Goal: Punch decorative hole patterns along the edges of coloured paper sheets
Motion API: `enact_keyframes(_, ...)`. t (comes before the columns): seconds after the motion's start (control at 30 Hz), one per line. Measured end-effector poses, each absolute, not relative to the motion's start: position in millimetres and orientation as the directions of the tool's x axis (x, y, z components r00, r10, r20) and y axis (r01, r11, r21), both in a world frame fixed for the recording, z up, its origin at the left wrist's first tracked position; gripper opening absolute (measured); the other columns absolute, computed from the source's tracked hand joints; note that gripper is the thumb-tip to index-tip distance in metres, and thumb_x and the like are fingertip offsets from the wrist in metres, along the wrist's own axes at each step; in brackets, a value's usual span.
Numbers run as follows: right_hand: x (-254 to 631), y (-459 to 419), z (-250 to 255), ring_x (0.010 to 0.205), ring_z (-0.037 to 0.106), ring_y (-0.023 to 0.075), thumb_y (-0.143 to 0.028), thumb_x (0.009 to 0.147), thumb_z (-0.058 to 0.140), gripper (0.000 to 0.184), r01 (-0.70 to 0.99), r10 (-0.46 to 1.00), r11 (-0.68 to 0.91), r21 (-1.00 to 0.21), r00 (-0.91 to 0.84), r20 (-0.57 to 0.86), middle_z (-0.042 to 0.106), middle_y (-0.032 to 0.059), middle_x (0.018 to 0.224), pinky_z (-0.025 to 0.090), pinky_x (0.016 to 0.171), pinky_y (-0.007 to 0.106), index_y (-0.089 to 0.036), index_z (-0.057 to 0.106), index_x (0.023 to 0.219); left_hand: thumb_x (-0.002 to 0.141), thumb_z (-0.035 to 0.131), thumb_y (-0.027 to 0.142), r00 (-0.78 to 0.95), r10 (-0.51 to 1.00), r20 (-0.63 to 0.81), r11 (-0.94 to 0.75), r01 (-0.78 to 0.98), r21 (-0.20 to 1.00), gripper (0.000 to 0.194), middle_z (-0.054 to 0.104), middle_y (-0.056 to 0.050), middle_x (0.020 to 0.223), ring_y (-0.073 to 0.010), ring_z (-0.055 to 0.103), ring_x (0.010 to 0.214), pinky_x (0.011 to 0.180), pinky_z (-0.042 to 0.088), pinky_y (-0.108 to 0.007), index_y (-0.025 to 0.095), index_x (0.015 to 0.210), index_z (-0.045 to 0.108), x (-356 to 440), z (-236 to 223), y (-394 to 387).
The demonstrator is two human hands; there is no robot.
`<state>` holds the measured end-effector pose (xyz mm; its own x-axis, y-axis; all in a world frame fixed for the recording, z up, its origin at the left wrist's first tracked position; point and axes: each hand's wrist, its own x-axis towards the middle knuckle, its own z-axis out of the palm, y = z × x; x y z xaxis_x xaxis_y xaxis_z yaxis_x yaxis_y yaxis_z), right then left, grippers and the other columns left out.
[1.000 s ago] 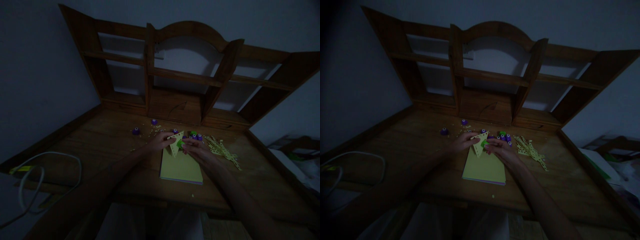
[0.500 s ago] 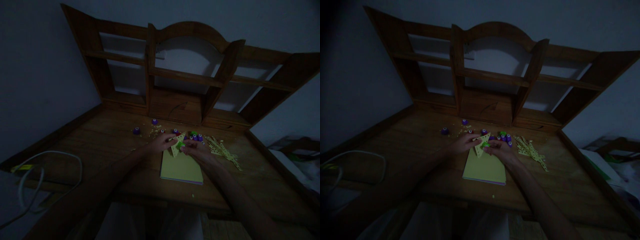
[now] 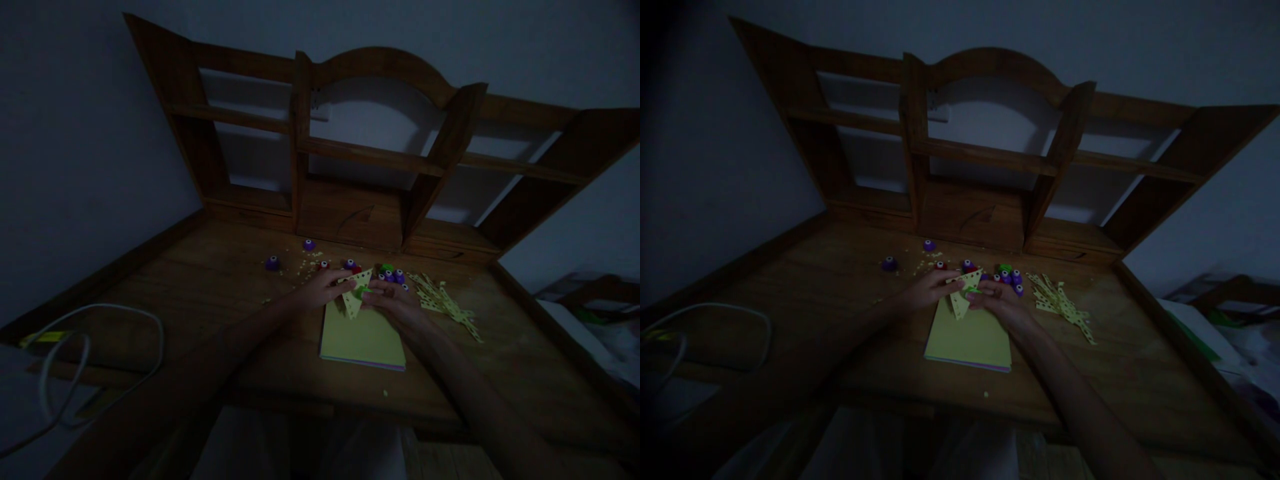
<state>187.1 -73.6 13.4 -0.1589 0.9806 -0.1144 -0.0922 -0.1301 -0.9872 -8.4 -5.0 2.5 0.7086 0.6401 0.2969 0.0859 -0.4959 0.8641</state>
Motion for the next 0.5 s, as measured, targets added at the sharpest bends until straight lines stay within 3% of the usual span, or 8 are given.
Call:
enact_keyframes(0.23,186.0,-71.7,10.8,0.078,0.067,0.0189,-0.028,0.059,0.084,0.030,-0.233,0.978,-0.150,-0.961,-0.176,-0.110,0.071,0.0016,0.087,0.054,0.073,0.032,-0.020,0.070,0.084,0.090,0.047,0.046,0.718,0.640,0.273,-0.474,0.089,0.876,0.036,0.059,-0.002,0.079,-0.0151,0.052,0.074,0.066,0.040,-0.023,0.014,0.090,0.064,-6.0,-1.5,-5.3)
enact_keyframes(0.5,186.3,-71.6,8.9,0.076,0.066,0.0180,-0.029,0.059,0.084,0.031,-0.208,0.980,-0.121,-0.971,-0.183,-0.083,0.072,0.0036,0.088,0.053,0.071,0.030,-0.019,0.071,0.086,0.090,0.047,0.046,0.736,0.630,0.245,-0.462,0.102,0.881,0.036,0.055,-0.001,0.073,-0.0143,0.049,0.070,0.063,0.039,-0.024,0.014,0.085,0.062,-4.7,-3.7,-3.9)
